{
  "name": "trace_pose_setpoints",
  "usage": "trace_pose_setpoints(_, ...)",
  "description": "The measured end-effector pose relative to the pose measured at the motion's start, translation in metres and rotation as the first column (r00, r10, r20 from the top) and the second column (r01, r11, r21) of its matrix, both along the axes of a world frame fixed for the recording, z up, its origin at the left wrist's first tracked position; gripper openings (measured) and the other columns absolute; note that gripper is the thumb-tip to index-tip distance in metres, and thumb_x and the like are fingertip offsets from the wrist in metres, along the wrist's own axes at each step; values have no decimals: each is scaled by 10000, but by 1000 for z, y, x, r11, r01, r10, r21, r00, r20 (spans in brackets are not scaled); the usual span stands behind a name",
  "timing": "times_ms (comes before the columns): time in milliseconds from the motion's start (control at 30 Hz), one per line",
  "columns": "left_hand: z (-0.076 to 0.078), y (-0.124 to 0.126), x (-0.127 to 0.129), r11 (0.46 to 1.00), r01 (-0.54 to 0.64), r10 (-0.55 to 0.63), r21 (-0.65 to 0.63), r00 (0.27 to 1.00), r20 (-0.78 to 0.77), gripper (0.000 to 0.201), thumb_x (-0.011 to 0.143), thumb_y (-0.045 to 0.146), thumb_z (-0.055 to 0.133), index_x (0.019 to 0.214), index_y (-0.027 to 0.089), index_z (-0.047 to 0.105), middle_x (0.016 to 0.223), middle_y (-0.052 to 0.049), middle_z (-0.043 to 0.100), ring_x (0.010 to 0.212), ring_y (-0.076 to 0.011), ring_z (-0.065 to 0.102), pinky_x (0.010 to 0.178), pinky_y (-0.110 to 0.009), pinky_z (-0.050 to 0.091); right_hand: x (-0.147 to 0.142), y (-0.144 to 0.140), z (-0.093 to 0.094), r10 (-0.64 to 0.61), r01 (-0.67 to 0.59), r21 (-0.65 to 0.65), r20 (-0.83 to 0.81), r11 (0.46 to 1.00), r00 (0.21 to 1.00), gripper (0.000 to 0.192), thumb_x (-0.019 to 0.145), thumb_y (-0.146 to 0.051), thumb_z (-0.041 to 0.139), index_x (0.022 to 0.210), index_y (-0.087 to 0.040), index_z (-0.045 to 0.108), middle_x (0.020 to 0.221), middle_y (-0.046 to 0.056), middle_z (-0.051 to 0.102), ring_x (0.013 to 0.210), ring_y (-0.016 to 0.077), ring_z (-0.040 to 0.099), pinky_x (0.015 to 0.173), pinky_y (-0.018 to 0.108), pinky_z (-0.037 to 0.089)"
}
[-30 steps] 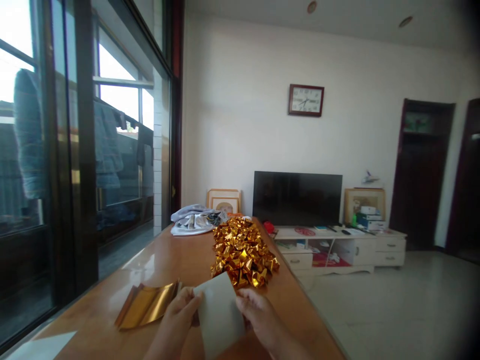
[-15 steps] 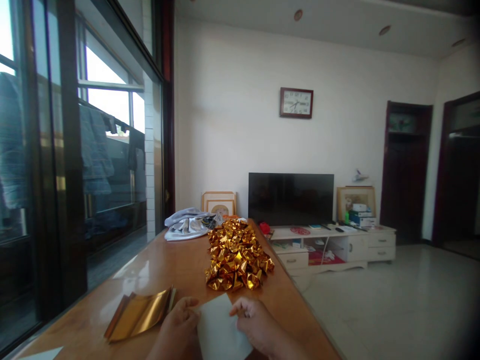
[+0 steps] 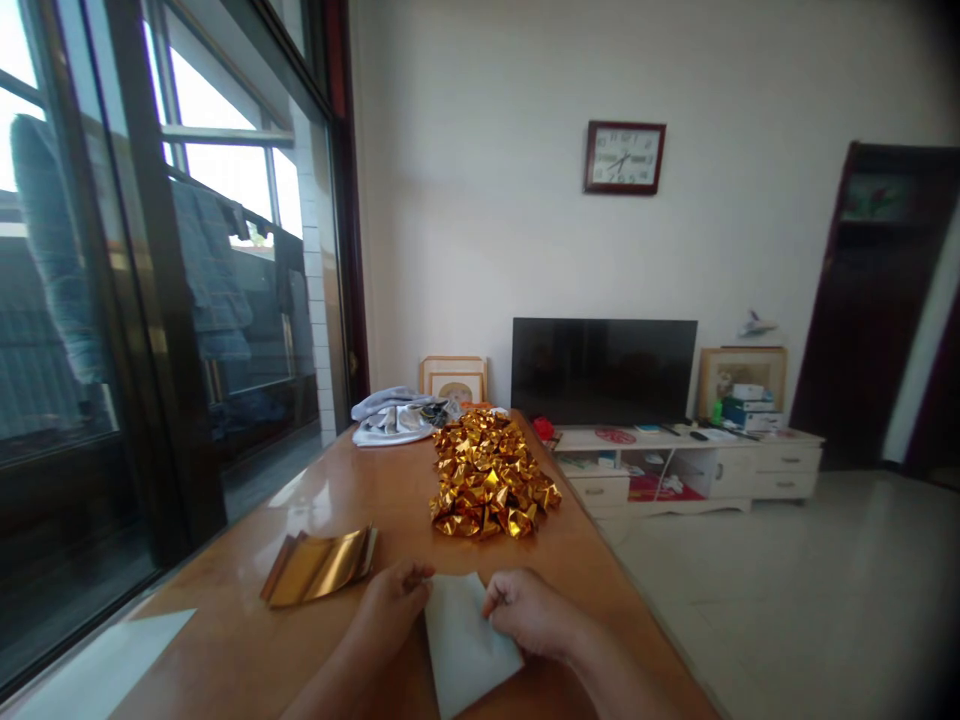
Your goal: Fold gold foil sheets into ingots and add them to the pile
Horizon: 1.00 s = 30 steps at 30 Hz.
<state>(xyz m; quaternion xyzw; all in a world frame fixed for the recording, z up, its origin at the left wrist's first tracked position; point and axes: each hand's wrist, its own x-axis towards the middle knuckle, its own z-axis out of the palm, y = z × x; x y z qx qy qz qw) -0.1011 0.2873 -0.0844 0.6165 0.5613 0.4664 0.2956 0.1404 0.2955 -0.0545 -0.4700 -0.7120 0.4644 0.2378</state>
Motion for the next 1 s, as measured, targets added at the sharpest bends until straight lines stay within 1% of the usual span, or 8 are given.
trace_pose_setpoints(133,5,-6,4,999,-20,23,25,991,-133,210,756,204,569,908,144,701,802,-43,671,740,-191,607,677,-277,438,2,0,-4,41,-41,-62,11,997,999,239,632,-91,511,811,-181,641,581,-60,557,466,94,474,461,190,314)
trace_pose_setpoints(333,14,-15,8,994,-30,67,106,929,-363,229,766,139,548,929,169,706,890,-51,680,813,-180,610,730,-267,431,3,-1,-4,50,-46,-89,45,995,998,200,672,-116,507,822,-189,616,520,-67,520,408,90,467,417,173,297)
trace_pose_setpoints(500,23,-22,17,994,100,-76,41,915,-396,186,855,228,528,928,177,691,869,-40,692,812,-181,617,701,-257,422,2,2,-5,40,-34,-83,70,996,997,134,692,-133,524,785,-191,601,492,-62,512,391,104,486,385,171,291)
trace_pose_setpoints(600,31,-28,23,991,133,-123,-4,910,-397,214,889,280,511,949,180,689,862,-35,706,792,-180,622,675,-254,412,2,1,-3,19,-14,-77,68,997,997,108,717,-155,520,782,-195,595,484,-59,502,382,112,478,366,177,286)
trace_pose_setpoints(700,46,-35,29,986,162,-156,-24,882,-445,220,896,305,509,921,178,687,824,-28,699,764,-176,613,643,-252,391,1,-3,2,0,4,-77,58,997,998,91,733,-154,506,769,-194,579,467,-61,485,368,109,460,357,180,276)
trace_pose_setpoints(800,66,-43,33,965,246,-260,-95,830,-494,223,898,328,519,916,186,691,824,-19,694,754,-173,611,622,-249,375,0,-5,6,-11,14,-81,45,997,999,98,732,-131,493,761,-192,565,450,-62,480,363,103,455,356,178,266)
trace_pose_setpoints(900,81,-55,37,953,255,-304,-165,803,-513,262,906,394,530,947,197,698,889,-26,704,795,-185,624,641,-255,387,1,-4,6,-20,23,-88,35,996,999,114,736,-125,481,771,-193,567,430,-66,473,352,102,447,355,179,259)
trace_pose_setpoints(1000,83,-71,42,954,227,-298,-195,773,-559,286,854,467,611,964,218,697,974,-27,703,844,-200,626,676,-263,395,3,-2,5,-34,35,-97,21,995,999,129,745,-135,472,791,-195,577,423,-67,480,345,108,452,360,185,270)
